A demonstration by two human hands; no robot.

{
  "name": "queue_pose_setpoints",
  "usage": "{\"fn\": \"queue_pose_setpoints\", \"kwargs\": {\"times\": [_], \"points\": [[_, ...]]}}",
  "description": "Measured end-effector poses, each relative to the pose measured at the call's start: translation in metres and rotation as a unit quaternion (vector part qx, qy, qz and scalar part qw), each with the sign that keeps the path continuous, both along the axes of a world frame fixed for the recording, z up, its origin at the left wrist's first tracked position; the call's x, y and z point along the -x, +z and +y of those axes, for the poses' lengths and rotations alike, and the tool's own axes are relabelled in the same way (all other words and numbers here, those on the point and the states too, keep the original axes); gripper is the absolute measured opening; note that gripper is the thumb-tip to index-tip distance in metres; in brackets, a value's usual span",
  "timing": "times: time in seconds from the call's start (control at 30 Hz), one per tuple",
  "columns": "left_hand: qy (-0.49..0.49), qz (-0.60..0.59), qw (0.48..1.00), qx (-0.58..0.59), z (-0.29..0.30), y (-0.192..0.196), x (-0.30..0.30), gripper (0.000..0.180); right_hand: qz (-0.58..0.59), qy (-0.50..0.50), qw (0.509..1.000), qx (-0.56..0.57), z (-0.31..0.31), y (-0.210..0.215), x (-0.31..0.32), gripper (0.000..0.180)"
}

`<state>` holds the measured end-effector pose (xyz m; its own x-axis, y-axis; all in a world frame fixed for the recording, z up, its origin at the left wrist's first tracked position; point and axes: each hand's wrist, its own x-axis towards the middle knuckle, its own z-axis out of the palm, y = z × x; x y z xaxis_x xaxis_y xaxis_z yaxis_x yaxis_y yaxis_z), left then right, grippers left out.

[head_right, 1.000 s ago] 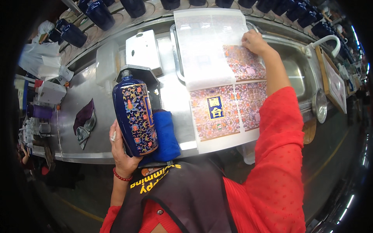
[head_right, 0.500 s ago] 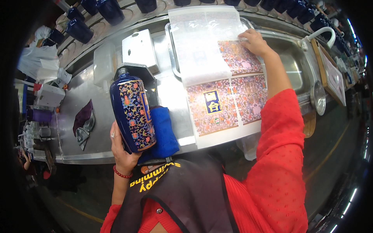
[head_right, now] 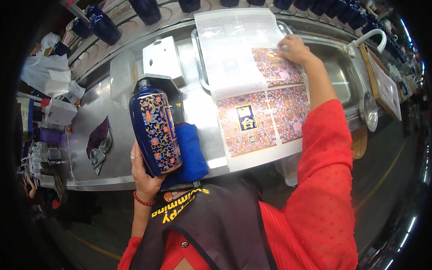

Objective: The person applies small decorative stickers to a blue cylindrical container, smoothing each sticker with fingers and a small tool. The container is rotated to access different areas while the person works at a stainless steel workstation.

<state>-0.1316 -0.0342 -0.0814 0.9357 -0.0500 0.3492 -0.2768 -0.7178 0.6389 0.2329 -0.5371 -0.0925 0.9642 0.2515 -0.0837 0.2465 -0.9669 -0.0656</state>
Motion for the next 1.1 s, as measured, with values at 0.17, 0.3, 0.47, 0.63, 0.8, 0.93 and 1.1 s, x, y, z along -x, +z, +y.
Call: {"fn": "queue_pose_setpoints", "kwargs": {"times": [0.17,0.3,0.47,0.63,0.8,0.93,1.1], "points": [[-0.001,-0.003,1.000,-0.011,0.000,0.000,0.000,0.113,0.016,0.018,1.000,-0.016,-0.005,0.000,-0.006,0.046],[-0.003,-0.006,1.000,-0.013,0.001,0.000,-0.002,0.112,0.032,0.044,0.997,-0.059,-0.001,0.005,-0.006,0.041],[0.002,0.002,1.000,0.001,0.000,-0.002,0.000,0.113,0.020,0.079,0.993,-0.087,-0.001,0.008,-0.007,0.029],[0.002,0.010,1.000,0.004,0.001,-0.003,0.000,0.114,-0.017,0.087,0.993,-0.084,-0.007,0.003,-0.005,0.021],[-0.005,-0.003,1.000,0.003,0.002,-0.004,-0.001,0.111,-0.047,0.085,0.989,-0.108,-0.003,0.006,0.000,0.015],[0.001,-0.005,1.000,0.012,0.000,-0.002,-0.003,0.110,-0.094,0.089,0.991,-0.033,0.015,0.026,0.012,0.011],[-0.006,-0.024,0.999,-0.047,0.001,0.006,-0.002,0.107,-0.167,0.140,0.976,0.017,0.048,0.071,0.038,0.009]]}}
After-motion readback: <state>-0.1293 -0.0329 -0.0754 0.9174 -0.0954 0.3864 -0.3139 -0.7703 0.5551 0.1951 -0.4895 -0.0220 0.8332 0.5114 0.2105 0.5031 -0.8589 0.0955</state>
